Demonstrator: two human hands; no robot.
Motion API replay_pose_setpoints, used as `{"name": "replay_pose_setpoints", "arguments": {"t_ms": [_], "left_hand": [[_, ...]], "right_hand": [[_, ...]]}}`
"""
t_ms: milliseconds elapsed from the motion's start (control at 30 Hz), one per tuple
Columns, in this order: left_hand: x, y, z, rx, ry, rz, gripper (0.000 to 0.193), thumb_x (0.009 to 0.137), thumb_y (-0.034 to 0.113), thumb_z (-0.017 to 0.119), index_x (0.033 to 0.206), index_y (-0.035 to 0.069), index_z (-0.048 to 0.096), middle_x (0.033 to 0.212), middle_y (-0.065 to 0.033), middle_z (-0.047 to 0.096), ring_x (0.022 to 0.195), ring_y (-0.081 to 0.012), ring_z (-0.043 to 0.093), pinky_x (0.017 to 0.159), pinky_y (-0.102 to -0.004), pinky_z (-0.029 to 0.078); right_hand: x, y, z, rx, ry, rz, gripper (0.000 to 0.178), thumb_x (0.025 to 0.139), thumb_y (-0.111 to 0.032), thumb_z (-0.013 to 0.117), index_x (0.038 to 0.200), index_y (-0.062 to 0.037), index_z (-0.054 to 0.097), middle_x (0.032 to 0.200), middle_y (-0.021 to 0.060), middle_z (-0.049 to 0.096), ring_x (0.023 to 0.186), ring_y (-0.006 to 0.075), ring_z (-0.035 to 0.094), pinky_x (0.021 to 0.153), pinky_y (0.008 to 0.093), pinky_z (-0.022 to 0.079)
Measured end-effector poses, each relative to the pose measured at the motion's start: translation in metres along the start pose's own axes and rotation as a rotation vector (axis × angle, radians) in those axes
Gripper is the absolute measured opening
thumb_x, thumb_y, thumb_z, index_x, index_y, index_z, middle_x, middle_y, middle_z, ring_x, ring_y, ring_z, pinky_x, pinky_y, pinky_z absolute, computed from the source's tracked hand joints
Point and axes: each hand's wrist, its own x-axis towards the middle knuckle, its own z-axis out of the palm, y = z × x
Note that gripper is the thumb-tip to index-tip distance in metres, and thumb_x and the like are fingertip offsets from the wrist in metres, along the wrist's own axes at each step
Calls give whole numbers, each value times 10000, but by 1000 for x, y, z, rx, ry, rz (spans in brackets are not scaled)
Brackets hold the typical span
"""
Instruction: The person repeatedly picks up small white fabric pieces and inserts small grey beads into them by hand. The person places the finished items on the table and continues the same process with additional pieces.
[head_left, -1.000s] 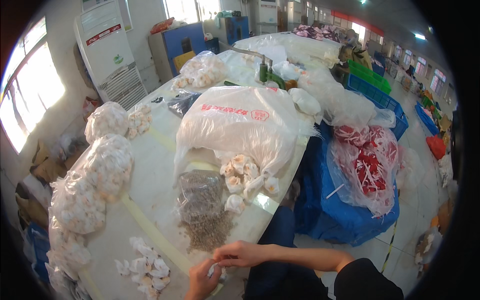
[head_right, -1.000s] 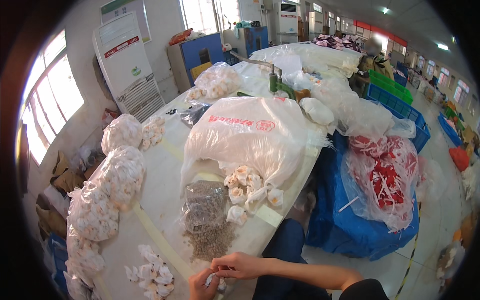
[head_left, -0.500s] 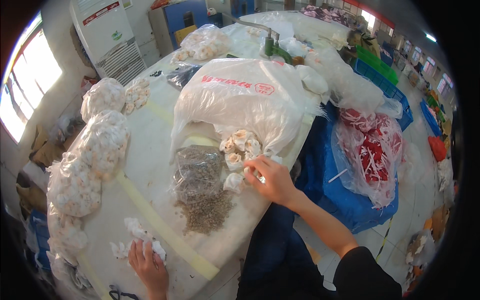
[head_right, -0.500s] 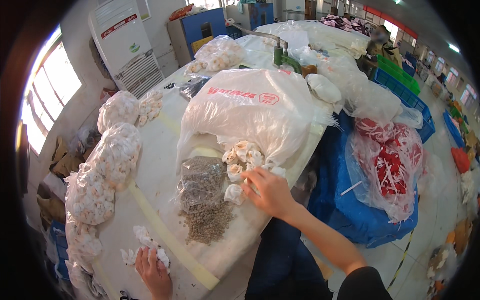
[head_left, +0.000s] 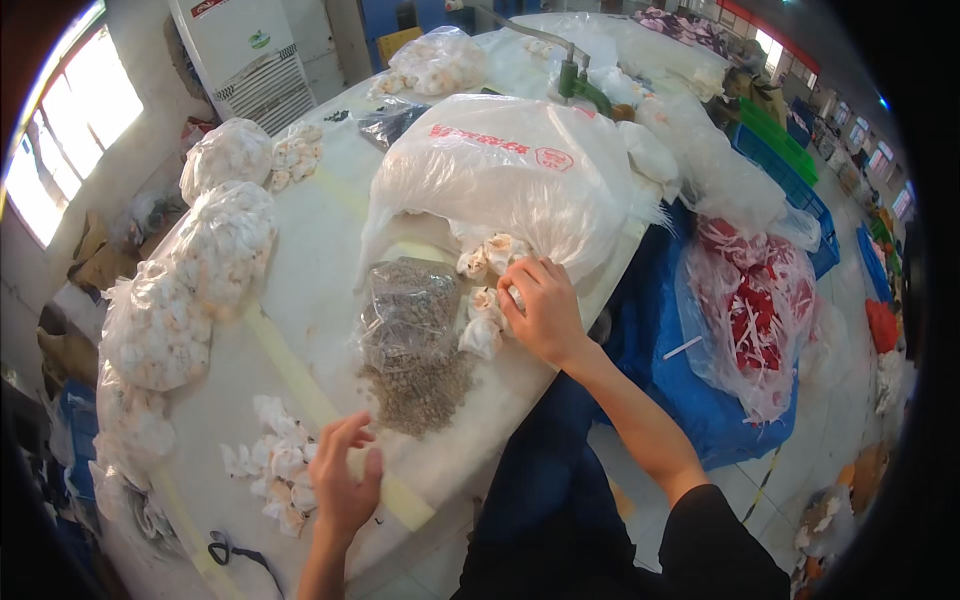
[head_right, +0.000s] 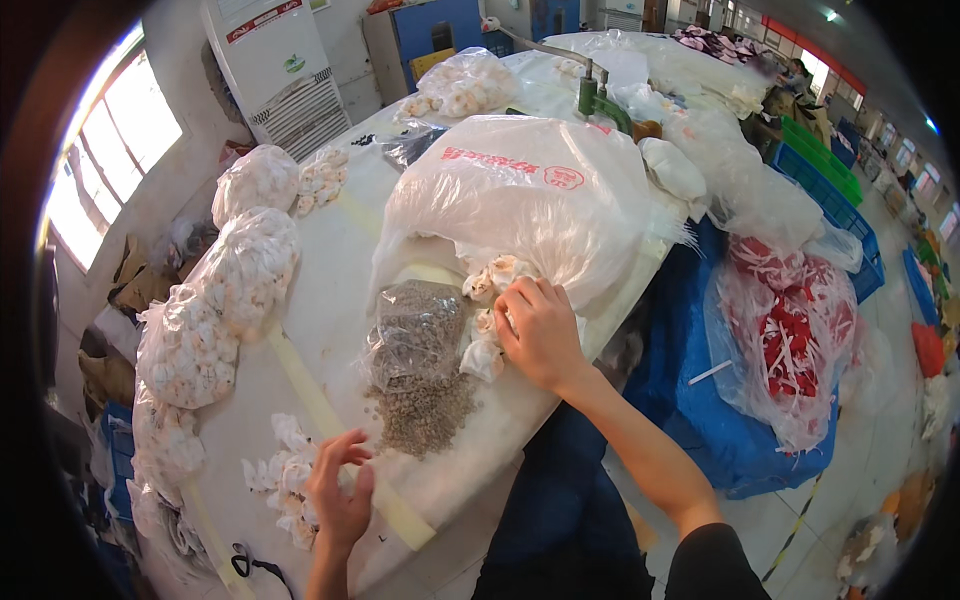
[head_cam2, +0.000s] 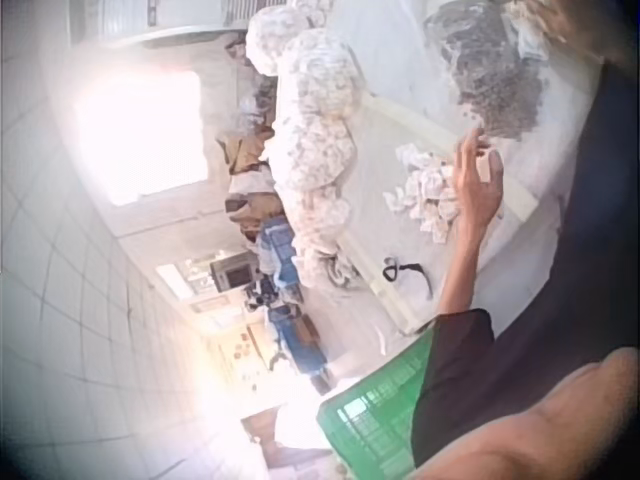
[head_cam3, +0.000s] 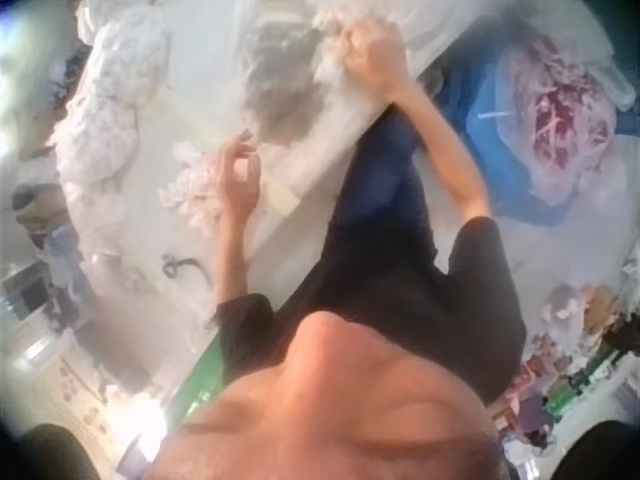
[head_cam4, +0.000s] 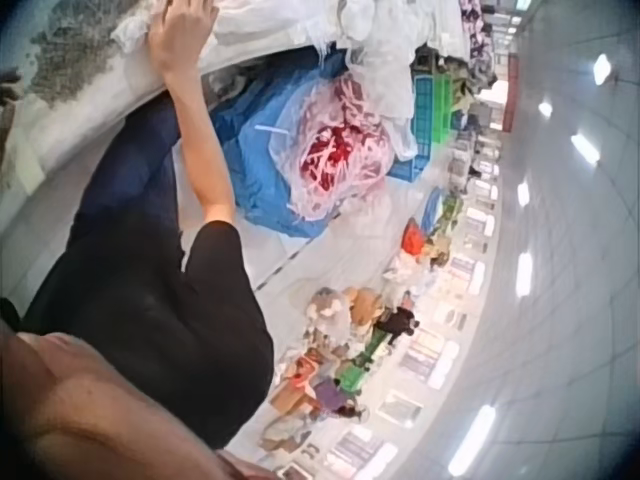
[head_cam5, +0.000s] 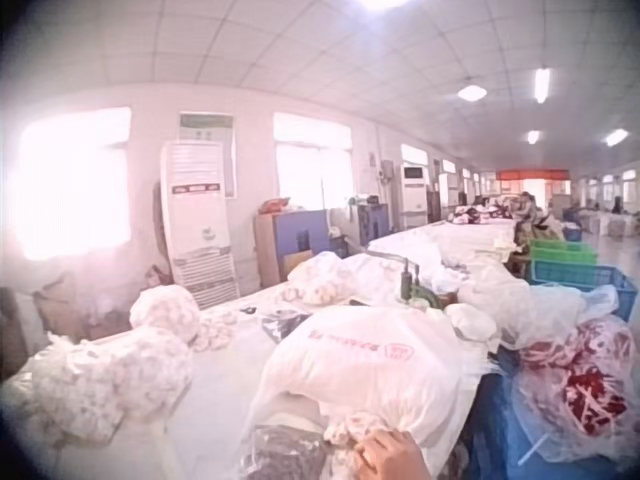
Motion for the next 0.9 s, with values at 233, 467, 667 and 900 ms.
{"name": "replay_pose_setpoints", "arguments": {"t_ms": [233, 467, 667, 900], "left_hand": [[12, 6, 38, -141, -185, 76, 494, 872, -63, 659, 1358, 14, 612, 1131, -138, 714, 826, -175, 713, 731, -296, 595], [-9, -8, 26, -287, -202, -76, 540, 895, -37, 666, 1420, 5, 547, 1182, -133, 707, 847, -163, 712, 754, -313, 594], [-11, -12, 41, -718, -106, -282, 578, 948, -22, 697, 1475, -14, 458, 1187, -105, 675, 867, -120, 675, 717, -270, 577], [-23, -21, 42, -907, -135, -395, 426, 947, -55, 694, 1343, -22, 541, 1117, -64, 647, 825, -79, 613, 676, -217, 528]], "right_hand": [[-1, 25, 17, 10, -132, 26, 178, 877, -229, 788, 921, -75, 710, 1039, 56, 652, 993, 284, 621, 965, 446, 441], [-1, -51, -6, 407, 182, -125, 194, 861, -210, 818, 872, -89, 666, 879, 55, 649, 810, 277, 627, 751, 405, 482], [-61, -143, 3, 541, -69, -30, 198, 907, -144, 762, 818, -69, 602, 756, 72, 598, 663, 280, 610, 602, 398, 474], [-92, -148, 8, 570, -139, 187, 175, 908, -149, 781, 967, -41, 658, 805, 78, 635, 660, 249, 628, 573, 365, 498]]}}
